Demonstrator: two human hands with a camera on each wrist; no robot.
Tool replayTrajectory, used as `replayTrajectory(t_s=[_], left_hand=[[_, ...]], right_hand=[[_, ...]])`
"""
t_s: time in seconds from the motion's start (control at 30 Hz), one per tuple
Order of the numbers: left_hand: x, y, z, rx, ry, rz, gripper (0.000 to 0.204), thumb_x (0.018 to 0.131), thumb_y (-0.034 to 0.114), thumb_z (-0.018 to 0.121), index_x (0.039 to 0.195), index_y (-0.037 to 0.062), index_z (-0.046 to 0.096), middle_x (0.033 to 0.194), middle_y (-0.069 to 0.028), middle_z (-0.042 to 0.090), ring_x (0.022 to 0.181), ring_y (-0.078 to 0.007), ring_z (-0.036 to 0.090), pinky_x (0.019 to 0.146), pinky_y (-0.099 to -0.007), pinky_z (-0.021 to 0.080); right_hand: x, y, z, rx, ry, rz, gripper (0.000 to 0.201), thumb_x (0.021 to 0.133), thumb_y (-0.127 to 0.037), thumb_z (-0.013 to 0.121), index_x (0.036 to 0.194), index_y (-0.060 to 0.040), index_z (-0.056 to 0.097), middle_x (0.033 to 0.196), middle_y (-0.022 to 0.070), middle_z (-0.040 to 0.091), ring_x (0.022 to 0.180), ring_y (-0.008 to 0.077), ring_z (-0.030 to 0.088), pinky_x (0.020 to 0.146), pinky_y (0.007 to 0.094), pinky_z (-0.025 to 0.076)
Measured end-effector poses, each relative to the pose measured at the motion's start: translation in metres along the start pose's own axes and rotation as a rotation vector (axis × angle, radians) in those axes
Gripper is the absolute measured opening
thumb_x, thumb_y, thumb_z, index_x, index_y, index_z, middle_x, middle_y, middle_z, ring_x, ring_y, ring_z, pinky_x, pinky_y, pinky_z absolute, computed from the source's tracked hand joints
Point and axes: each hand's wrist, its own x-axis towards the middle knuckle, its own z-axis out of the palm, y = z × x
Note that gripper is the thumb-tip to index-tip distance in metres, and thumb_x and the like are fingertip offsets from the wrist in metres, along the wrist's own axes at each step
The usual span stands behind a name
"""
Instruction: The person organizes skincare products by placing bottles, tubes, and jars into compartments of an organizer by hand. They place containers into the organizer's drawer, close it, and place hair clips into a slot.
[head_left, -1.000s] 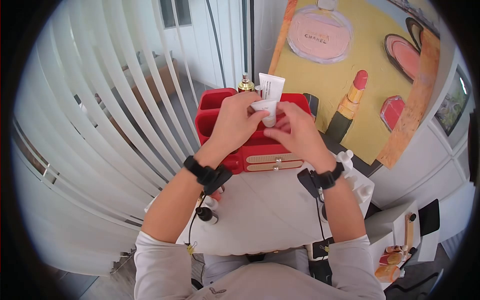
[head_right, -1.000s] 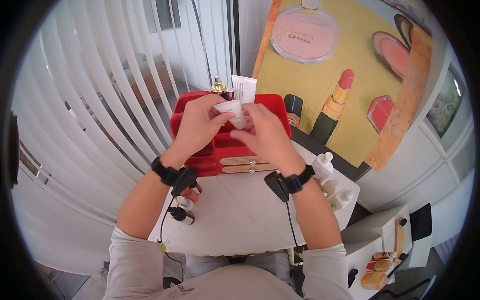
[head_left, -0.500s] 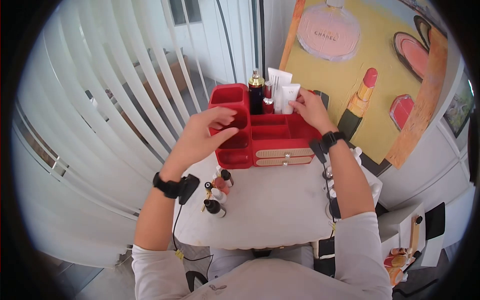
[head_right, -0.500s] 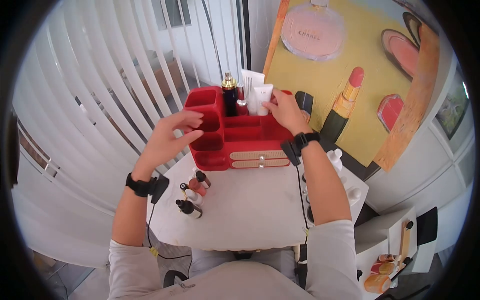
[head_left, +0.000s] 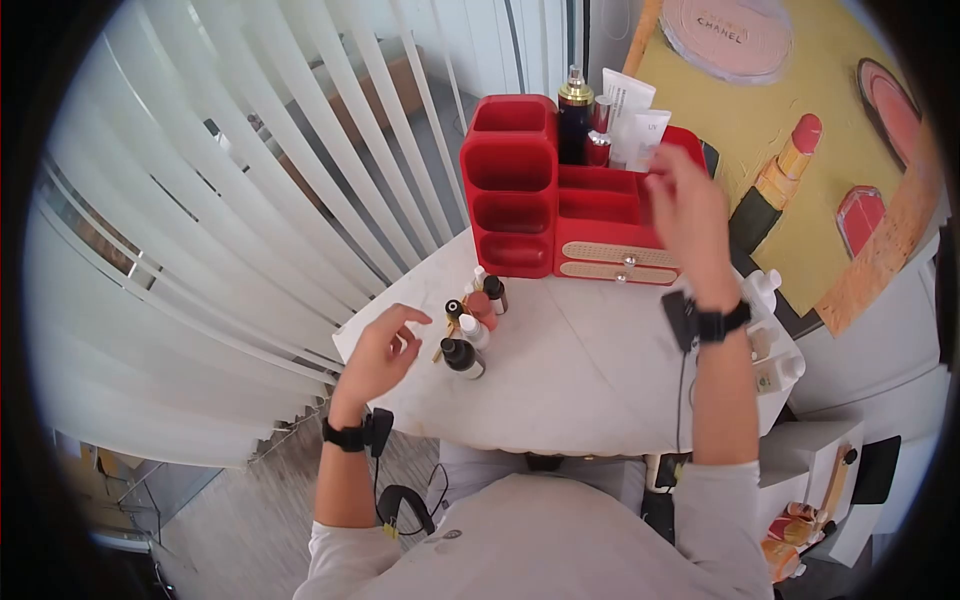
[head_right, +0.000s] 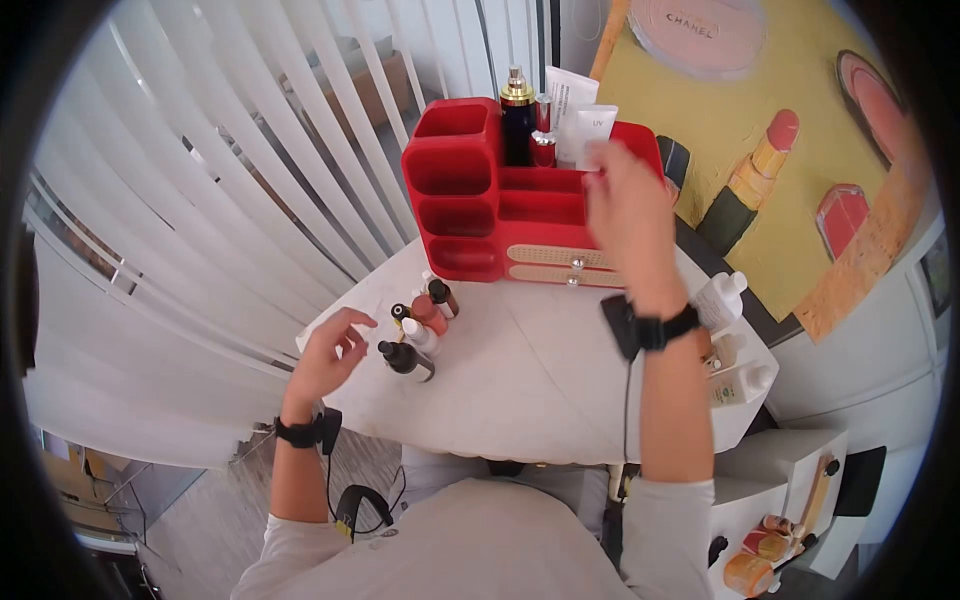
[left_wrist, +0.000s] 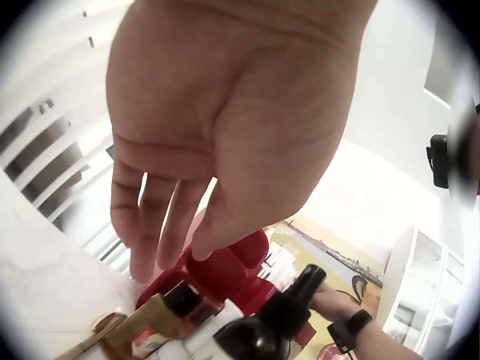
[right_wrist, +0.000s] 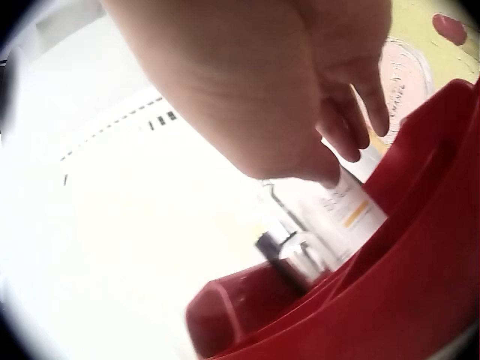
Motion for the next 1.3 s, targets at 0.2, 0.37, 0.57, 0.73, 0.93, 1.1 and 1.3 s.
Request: replayTrajectory(t_s=[0.2, 0.37, 0.57, 0.73, 0.93, 1.1, 1.3], left_hand=[[-0.031, 0.007, 0.044, -0.061, 0.02, -0.023, 0.065, 0.074, 0.007, 0.093, 0.132, 0.0083, 0.063, 0.127, -0.0039, 0.061, 0.078, -0.0114, 0.062, 0.064, -0.0265, 0.047], [-0.025, 0.016, 0.076, -0.091, 0.201, -0.058, 0.063, 0.074, 0.011, 0.096, 0.129, 0.0051, 0.064, 0.109, -0.0009, 0.068, 0.076, -0.0074, 0.062, 0.062, -0.0218, 0.046], [-0.025, 0.009, 0.095, -0.162, 0.22, -0.115, 0.054, 0.079, 0.008, 0.092, 0.126, 0.0026, 0.067, 0.098, 0.0011, 0.069, 0.082, -0.0052, 0.063, 0.07, -0.0221, 0.05], [-0.025, -0.007, 0.1, -0.283, 0.128, -0.086, 0.047, 0.079, 0.011, 0.09, 0.123, 0.0059, 0.072, 0.093, -0.0048, 0.07, 0.073, -0.0127, 0.061, 0.066, -0.0277, 0.051], [-0.006, 0.026, 0.12, -0.299, -0.033, 0.002, 0.048, 0.081, 0.014, 0.09, 0.123, 0.0052, 0.07, 0.092, -0.0045, 0.072, 0.075, -0.0125, 0.062, 0.069, -0.0278, 0.052], [0.022, 0.048, 0.124, -0.518, 0.01, 0.066, 0.052, 0.079, 0.01, 0.094, 0.121, 0.0091, 0.065, 0.101, -0.0015, 0.076, 0.081, -0.0103, 0.067, 0.069, -0.0264, 0.053], [0.076, 0.118, 0.069, -0.402, 0.049, 0.301, 0.048, 0.079, 0.01, 0.095, 0.119, 0.0095, 0.069, 0.101, 0.0021, 0.075, 0.08, -0.0064, 0.064, 0.066, -0.0232, 0.05]], right_hand=[[-0.079, -0.085, 0.064, 0.403, -0.459, -0.221, 0.051, 0.086, 0.001, 0.078, 0.133, -0.0144, 0.067, 0.142, 0.0074, 0.063, 0.095, 0.0288, 0.074, 0.078, 0.0395, 0.06], [-0.082, -0.102, 0.101, 0.455, -0.774, -0.307, 0.055, 0.078, -0.006, 0.087, 0.129, -0.0142, 0.068, 0.127, 0.004, 0.063, 0.095, 0.0287, 0.073, 0.081, 0.0408, 0.059], [-0.085, -0.105, 0.104, 0.446, -0.829, -0.295, 0.037, 0.076, -0.013, 0.089, 0.11, -0.0105, 0.074, 0.118, 0.008, 0.066, 0.092, 0.0287, 0.072, 0.08, 0.042, 0.057], [-0.099, -0.093, 0.091, 0.524, -0.904, -0.286, 0.031, 0.08, -0.018, 0.088, 0.107, -0.0092, 0.074, 0.101, 0.0102, 0.07, 0.089, 0.0301, 0.071, 0.079, 0.0425, 0.056], [-0.121, -0.065, 0.038, 0.402, -0.802, -0.133, 0.029, 0.082, -0.023, 0.089, 0.102, -0.007, 0.075, 0.087, 0.0098, 0.071, 0.077, 0.0286, 0.07, 0.07, 0.0376, 0.055], [-0.128, -0.045, 0.0, 0.502, -0.514, 0.222, 0.026, 0.084, -0.02, 0.09, 0.101, -0.0058, 0.075, 0.08, 0.0056, 0.072, 0.066, 0.0148, 0.067, 0.061, 0.0294, 0.051], [-0.098, -0.029, -0.039, 0.707, -0.222, 0.399, 0.02, 0.091, -0.009, 0.086, 0.106, -0.0023, 0.075, 0.083, -0.0028, 0.07, 0.071, 0.0017, 0.061, 0.062, 0.0202, 0.047]])
